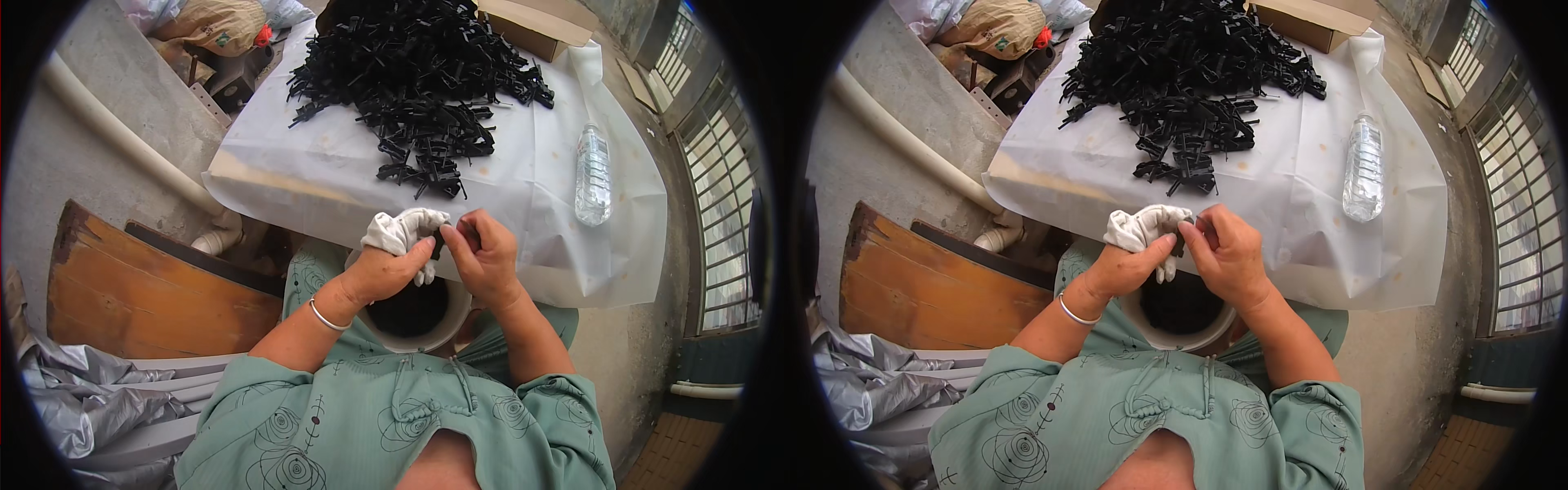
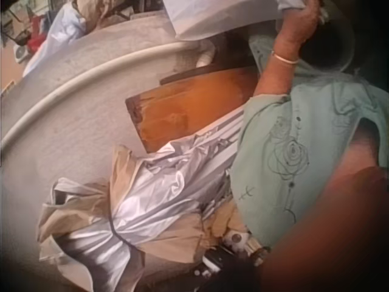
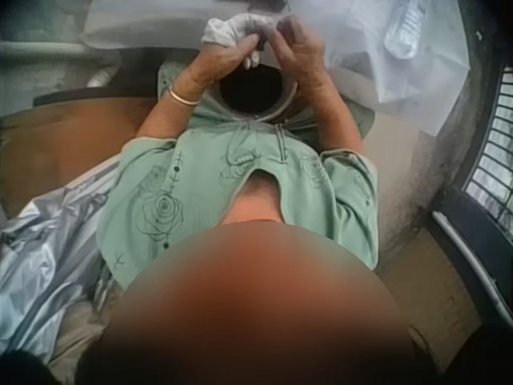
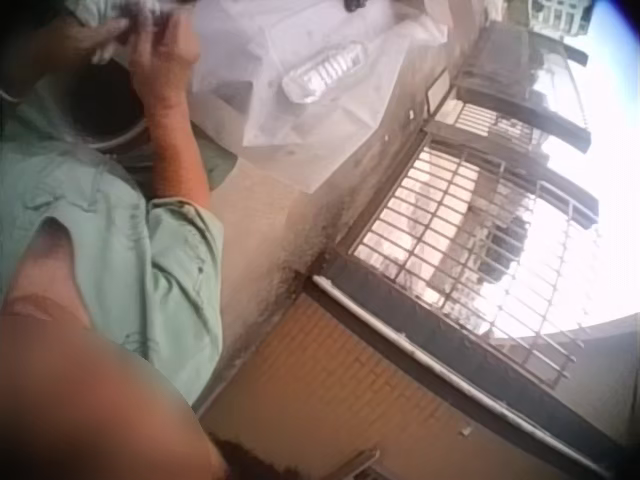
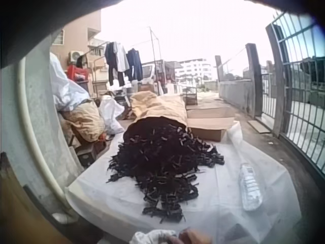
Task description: Wiping and inspecting small black plastic parts with a cloth before placing them into a collection bucket.
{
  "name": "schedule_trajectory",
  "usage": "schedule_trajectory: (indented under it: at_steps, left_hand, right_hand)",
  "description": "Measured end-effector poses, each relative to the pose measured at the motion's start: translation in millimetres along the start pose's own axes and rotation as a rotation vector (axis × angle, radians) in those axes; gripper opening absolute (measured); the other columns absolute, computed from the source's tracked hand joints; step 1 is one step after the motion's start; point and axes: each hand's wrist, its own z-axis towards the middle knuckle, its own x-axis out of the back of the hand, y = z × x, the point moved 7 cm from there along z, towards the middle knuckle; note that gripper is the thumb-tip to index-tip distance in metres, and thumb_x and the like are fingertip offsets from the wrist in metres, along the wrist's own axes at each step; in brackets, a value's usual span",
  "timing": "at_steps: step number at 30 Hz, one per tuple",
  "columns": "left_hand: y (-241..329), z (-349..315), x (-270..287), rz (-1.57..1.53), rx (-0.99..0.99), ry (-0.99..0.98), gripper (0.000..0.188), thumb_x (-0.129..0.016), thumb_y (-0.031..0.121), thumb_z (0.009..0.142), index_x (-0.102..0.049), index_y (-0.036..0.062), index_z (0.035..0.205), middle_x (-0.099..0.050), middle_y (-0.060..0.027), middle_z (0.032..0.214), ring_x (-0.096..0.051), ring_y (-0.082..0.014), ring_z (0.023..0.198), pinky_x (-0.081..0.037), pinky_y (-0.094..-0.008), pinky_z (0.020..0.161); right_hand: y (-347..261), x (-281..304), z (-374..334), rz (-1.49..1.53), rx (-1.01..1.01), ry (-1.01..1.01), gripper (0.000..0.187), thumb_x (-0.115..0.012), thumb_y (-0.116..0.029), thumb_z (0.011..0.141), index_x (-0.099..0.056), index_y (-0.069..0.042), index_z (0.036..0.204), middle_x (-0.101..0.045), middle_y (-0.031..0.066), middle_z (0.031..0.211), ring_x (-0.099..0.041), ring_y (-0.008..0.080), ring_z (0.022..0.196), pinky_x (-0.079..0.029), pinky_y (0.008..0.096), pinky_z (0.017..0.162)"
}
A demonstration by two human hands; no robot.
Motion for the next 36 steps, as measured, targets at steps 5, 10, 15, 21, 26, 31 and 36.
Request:
schedule_trajectory:
  at_steps: [5,10,15,21,26,31,36]
  left_hand:
    - [1,-2,2,0.028,-0.078,0.097,0.029,-0.052,0.002,0.086,-0.048,-0.0022,0.114,-0.057,-0.0062,0.09,-0.052,-0.0056,0.056,-0.044,-0.0189,0.048]
    - [9,-2,7,0.384,-0.151,0.24,0.025,-0.054,0.001,0.084,-0.053,-0.004,0.109,-0.058,-0.0054,0.085,-0.053,-0.0068,0.059,-0.046,-0.0206,0.051]
    - [28,-6,-3,0.695,-0.416,0.244,0.027,-0.054,-0.001,0.081,-0.053,-0.0051,0.108,-0.059,-0.0099,0.086,-0.059,-0.0139,0.071,-0.049,-0.0254,0.065]
    - [25,-14,1,0.811,-0.445,0.296,0.028,-0.054,0.0,0.079,-0.055,-0.0045,0.106,-0.06,-0.0145,0.092,-0.061,-0.0208,0.081,-0.049,-0.029,0.072]
    - [22,-13,6,0.633,-0.388,0.332,0.029,-0.054,0.001,0.077,-0.056,-0.0039,0.105,-0.061,-0.0163,0.093,-0.061,-0.0271,0.082,-0.049,-0.0323,0.075]
    - [33,-14,-6,0.901,-0.539,0.325,0.026,-0.054,0.003,0.077,-0.057,-0.0026,0.102,-0.06,-0.0187,0.092,-0.059,-0.0326,0.082,-0.049,-0.0355,0.073]
    - [22,-8,2,0.739,-0.446,0.277,0.028,-0.054,0.003,0.081,-0.054,-0.0024,0.108,-0.059,-0.0112,0.094,-0.059,-0.0205,0.084,-0.048,-0.0306,0.074]
  right_hand:
    - [4,-7,3,0.113,-0.116,-0.093,0.018,-0.064,-0.013,0.081,-0.052,-0.001,0.076,-0.048,0.0079,0.059,-0.041,0.0186,0.048,-0.037,0.0293,0.047]
    - [12,-22,-3,0.207,-0.124,-0.29,0.024,-0.051,-0.017,0.091,-0.053,0.001,0.075,-0.049,0.0101,0.06,-0.044,0.019,0.053,-0.039,0.0308,0.052]
    - [26,-34,-11,0.353,-0.329,-0.33,0.028,-0.048,-0.019,0.093,-0.055,0.001,0.075,-0.053,0.0069,0.062,-0.047,0.0131,0.058,-0.041,0.0281,0.056]
    - [26,-47,-18,0.483,-0.388,-0.299,0.03,-0.046,-0.02,0.094,-0.056,0.002,0.075,-0.055,0.0039,0.064,-0.049,0.0099,0.061,-0.043,0.0259,0.058]
    - [18,-43,-17,0.459,-0.27,-0.353,0.029,-0.046,-0.019,0.094,-0.056,0.002,0.076,-0.057,0.0053,0.065,-0.052,0.0105,0.062,-0.044,0.026,0.059]
    - [18,-44,-16,0.447,-0.319,-0.245,0.028,-0.045,-0.019,0.095,-0.055,-0.001,0.077,-0.05,-0.0037,0.066,-0.042,0.0053,0.06,-0.038,0.0219,0.054]
    - [23,-41,-14,0.497,-0.392,-0.313,0.025,-0.047,-0.019,0.094,-0.056,-0.001,0.079,-0.049,-0.0042,0.065,-0.041,0.005,0.058,-0.036,0.0218,0.051]
